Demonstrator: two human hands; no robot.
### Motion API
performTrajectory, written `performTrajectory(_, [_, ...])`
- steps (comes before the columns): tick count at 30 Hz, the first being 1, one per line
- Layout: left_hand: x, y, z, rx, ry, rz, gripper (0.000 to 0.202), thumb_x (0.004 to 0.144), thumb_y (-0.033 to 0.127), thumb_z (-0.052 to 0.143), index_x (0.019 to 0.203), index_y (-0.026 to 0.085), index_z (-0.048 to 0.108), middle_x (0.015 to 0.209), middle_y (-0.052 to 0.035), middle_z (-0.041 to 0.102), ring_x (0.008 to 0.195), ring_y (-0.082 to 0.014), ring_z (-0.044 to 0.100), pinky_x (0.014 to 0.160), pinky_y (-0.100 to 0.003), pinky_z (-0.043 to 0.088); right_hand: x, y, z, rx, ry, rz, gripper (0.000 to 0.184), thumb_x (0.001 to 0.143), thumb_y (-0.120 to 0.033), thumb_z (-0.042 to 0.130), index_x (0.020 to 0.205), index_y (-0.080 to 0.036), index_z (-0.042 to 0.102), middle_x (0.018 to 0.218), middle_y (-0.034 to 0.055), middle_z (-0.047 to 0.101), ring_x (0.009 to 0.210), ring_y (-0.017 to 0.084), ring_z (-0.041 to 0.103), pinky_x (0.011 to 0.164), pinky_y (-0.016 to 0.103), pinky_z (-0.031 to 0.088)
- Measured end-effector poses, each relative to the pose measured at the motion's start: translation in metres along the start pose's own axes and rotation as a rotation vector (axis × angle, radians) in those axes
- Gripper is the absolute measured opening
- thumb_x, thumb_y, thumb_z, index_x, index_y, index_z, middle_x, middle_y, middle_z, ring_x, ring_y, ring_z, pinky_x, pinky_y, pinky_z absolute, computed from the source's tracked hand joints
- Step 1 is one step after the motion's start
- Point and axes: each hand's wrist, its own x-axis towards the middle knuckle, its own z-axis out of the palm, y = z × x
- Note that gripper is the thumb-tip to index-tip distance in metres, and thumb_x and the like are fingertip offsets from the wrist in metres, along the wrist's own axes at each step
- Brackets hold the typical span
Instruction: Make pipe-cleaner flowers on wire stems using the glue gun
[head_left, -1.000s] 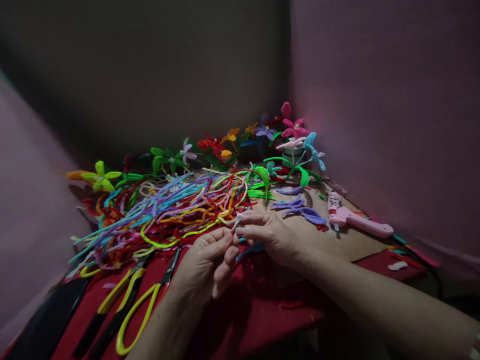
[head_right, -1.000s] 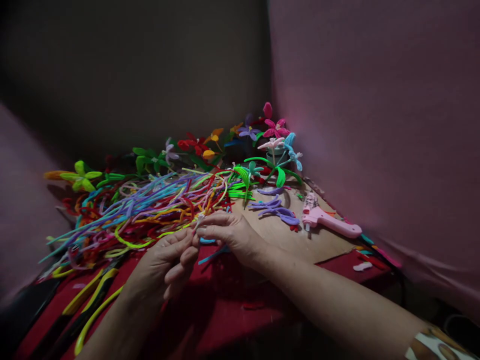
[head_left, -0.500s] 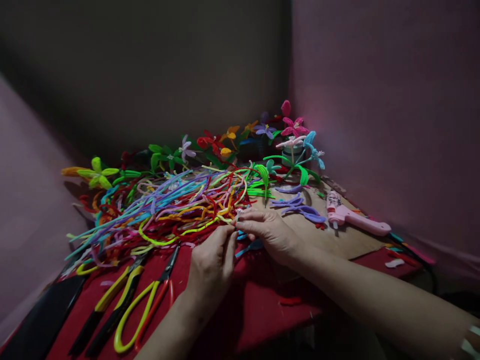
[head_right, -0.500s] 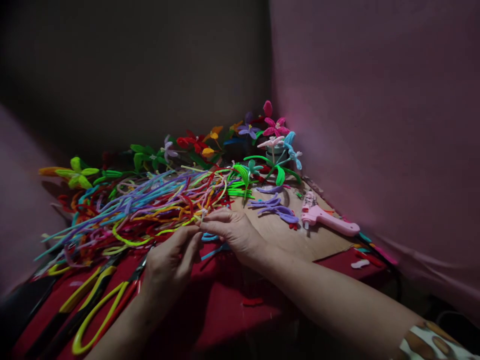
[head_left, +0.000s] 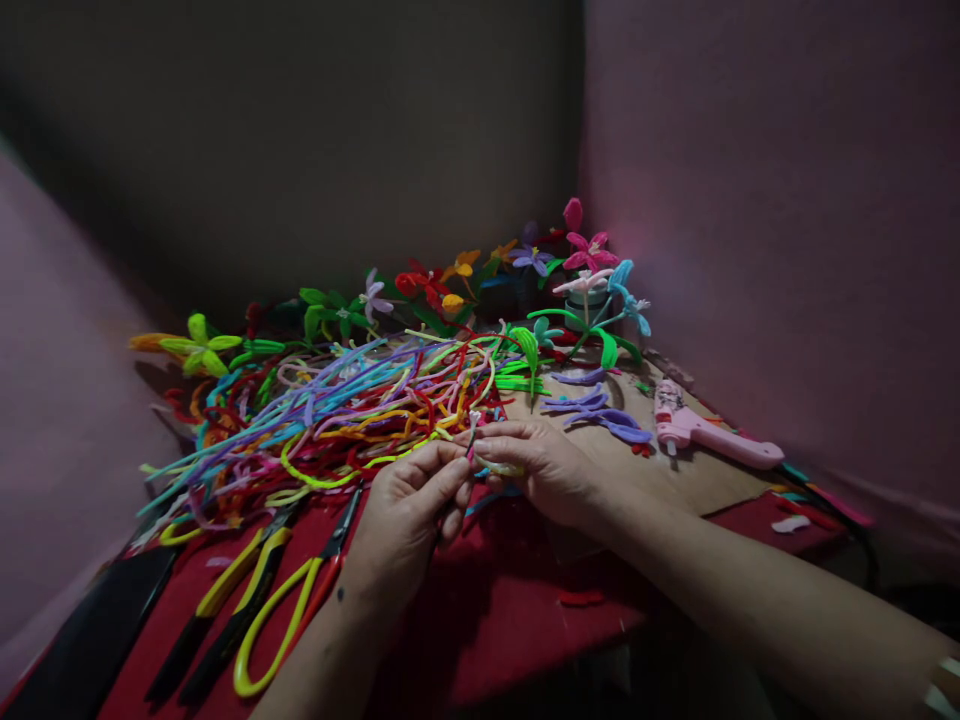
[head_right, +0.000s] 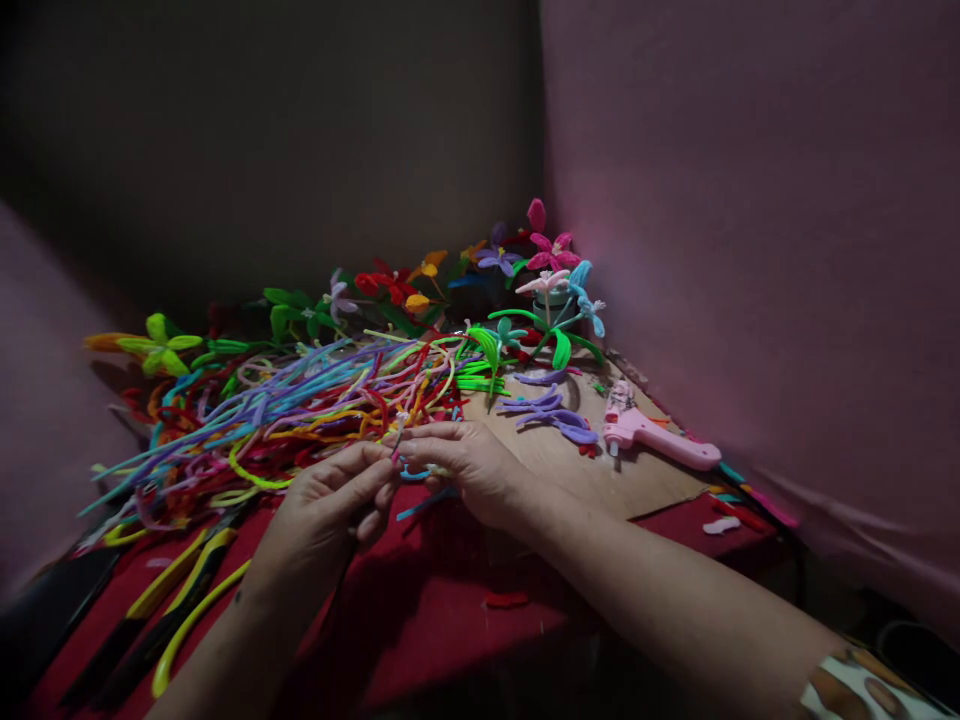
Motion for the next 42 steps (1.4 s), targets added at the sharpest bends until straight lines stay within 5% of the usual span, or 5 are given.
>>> performTrajectory(8, [0.003, 0.003, -0.006, -0.095, -0.168, -0.106, 0.017, 0.078, 0.031, 0.057, 0.070, 0.016, 0.057, 0.049, 0.0059, 0.047, 0.030, -0.0025, 0.029, 0.030, -0.016, 0.026, -0.003, -0.002, 0.001, -0.079, -0.021, -0.137, 0.012, 0.063, -0.024, 0.071, 0.070, -0.014, 0.069, 0.074, 0.0019, 0.061, 0.064, 0.010, 0.051, 0.057, 0.023, 0.036])
performTrajectory(16, [-0.001, -0.008, 0.004, 0.590, 0.263, 0.452, 0.006, 0.074, 0.023, 0.061, 0.076, 0.019, 0.065, 0.056, 0.0026, 0.057, 0.048, -0.0084, 0.052, 0.051, -0.019, 0.041, -0.006, 0.003, 0.005, -0.189, 0.079, -0.285, 0.017, 0.070, -0.028, 0.067, 0.061, -0.014, 0.066, 0.070, -0.0003, 0.054, 0.067, 0.010, 0.047, 0.058, 0.023, 0.033])
performTrajectory(24, [-0.001, -0.001, 0.002, 0.037, 0.107, 0.083, 0.012, 0.077, 0.027, 0.061, 0.075, 0.015, 0.058, 0.052, 0.0048, 0.055, 0.035, -0.0036, 0.044, 0.033, -0.014, 0.030, -0.007, 0.003, 0.006, -0.169, -0.028, -0.162, 0.019, 0.073, -0.033, 0.063, 0.074, -0.014, 0.068, 0.070, 0.0018, 0.059, 0.067, 0.012, 0.051, 0.063, 0.027, 0.039])
performTrajectory(34, [0.008, 0.001, -0.007, -0.213, -0.220, -0.231, 0.023, 0.071, 0.036, 0.065, 0.066, 0.015, 0.055, 0.045, 0.0079, 0.045, 0.024, 0.0005, 0.021, 0.023, -0.013, 0.021, -0.005, 0.003, 0.001, -0.083, -0.074, -0.094, 0.013, 0.068, -0.026, 0.068, 0.073, -0.014, 0.068, 0.074, 0.0020, 0.060, 0.066, 0.010, 0.050, 0.063, 0.025, 0.036])
performTrajectory(42, [0.002, -0.013, 0.002, 0.774, 0.249, 0.608, 0.009, 0.076, 0.023, 0.055, 0.080, 0.017, 0.062, 0.057, 0.0013, 0.057, 0.048, -0.0092, 0.050, 0.051, -0.021, 0.042, -0.007, 0.000, 0.007, -0.212, 0.156, -0.306, 0.011, 0.063, -0.029, 0.073, 0.065, -0.018, 0.071, 0.079, 0.0012, 0.059, 0.082, 0.015, 0.053, 0.077, 0.029, 0.040])
